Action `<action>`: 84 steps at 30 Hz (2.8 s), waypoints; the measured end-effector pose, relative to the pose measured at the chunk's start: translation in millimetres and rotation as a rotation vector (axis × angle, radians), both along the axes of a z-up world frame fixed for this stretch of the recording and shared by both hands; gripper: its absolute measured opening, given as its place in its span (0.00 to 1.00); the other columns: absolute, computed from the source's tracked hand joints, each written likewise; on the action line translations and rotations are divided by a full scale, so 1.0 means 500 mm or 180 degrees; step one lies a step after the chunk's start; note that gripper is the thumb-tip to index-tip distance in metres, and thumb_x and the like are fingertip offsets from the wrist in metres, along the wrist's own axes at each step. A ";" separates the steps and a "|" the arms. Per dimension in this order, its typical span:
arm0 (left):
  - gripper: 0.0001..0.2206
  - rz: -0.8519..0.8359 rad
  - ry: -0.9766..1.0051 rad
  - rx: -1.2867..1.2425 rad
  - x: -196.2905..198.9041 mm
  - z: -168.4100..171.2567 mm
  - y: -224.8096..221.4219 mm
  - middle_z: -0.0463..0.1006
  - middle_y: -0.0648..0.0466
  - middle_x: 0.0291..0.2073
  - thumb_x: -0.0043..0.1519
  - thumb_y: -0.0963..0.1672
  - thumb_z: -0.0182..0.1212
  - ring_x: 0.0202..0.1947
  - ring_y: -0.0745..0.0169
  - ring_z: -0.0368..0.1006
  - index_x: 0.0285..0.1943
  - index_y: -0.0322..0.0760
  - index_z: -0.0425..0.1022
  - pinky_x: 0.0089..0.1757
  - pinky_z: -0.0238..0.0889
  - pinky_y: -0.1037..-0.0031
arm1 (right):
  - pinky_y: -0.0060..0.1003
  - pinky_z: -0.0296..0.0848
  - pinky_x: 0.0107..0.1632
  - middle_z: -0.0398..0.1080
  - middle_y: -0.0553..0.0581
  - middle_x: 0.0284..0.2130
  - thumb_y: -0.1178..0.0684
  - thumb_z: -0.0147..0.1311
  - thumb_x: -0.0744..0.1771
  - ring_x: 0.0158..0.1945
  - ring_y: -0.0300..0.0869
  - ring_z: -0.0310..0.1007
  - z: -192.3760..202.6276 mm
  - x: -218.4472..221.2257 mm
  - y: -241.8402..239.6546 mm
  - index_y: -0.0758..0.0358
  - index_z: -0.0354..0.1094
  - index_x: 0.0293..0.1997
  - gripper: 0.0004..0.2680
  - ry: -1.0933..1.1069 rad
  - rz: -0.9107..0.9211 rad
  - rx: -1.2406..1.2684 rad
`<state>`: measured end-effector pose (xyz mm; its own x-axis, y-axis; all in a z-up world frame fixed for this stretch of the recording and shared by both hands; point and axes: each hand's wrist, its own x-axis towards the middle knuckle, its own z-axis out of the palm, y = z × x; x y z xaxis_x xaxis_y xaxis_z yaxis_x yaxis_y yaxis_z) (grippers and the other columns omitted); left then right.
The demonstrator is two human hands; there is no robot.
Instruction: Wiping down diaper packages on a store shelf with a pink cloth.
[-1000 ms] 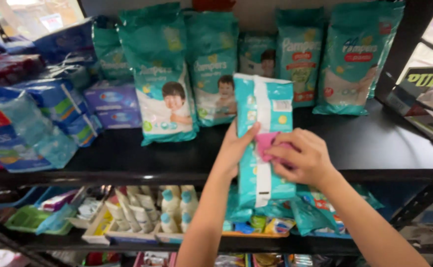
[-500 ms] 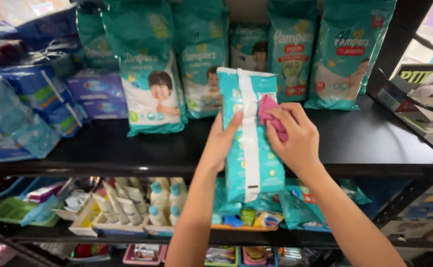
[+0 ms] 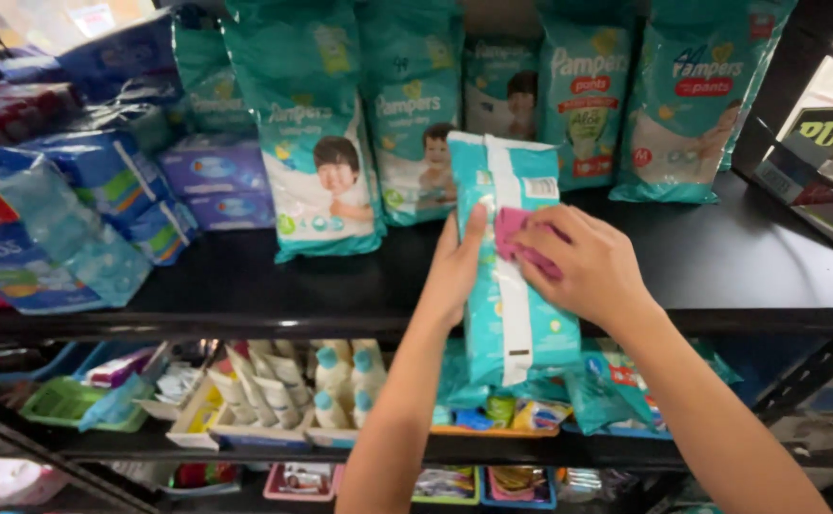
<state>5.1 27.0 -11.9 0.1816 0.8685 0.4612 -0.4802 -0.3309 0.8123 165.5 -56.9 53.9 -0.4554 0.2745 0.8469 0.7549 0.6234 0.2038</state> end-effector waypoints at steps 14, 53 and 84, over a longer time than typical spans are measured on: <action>0.27 -0.0092 0.0130 -0.0064 -0.003 0.009 0.003 0.73 0.51 0.61 0.68 0.54 0.51 0.58 0.62 0.67 0.72 0.35 0.63 0.58 0.61 0.69 | 0.43 0.75 0.42 0.71 0.56 0.41 0.54 0.63 0.64 0.43 0.51 0.76 0.028 -0.043 0.014 0.60 0.73 0.41 0.06 0.0374 -0.0425 -0.0038; 0.29 -0.0043 -0.0008 0.0223 -0.001 0.000 0.001 0.71 0.48 0.63 0.69 0.54 0.52 0.61 0.60 0.66 0.74 0.34 0.60 0.59 0.60 0.69 | 0.43 0.74 0.41 0.71 0.53 0.40 0.55 0.62 0.62 0.43 0.48 0.75 0.011 -0.066 -0.061 0.56 0.75 0.41 0.06 0.0222 -0.0809 -0.0290; 0.27 0.0128 0.0183 -0.0049 0.001 0.003 0.005 0.75 0.49 0.59 0.69 0.54 0.51 0.57 0.61 0.69 0.70 0.33 0.64 0.57 0.62 0.69 | 0.42 0.72 0.40 0.71 0.52 0.37 0.53 0.64 0.61 0.38 0.47 0.73 -0.005 -0.066 -0.114 0.57 0.74 0.38 0.07 0.0001 -0.0619 -0.0549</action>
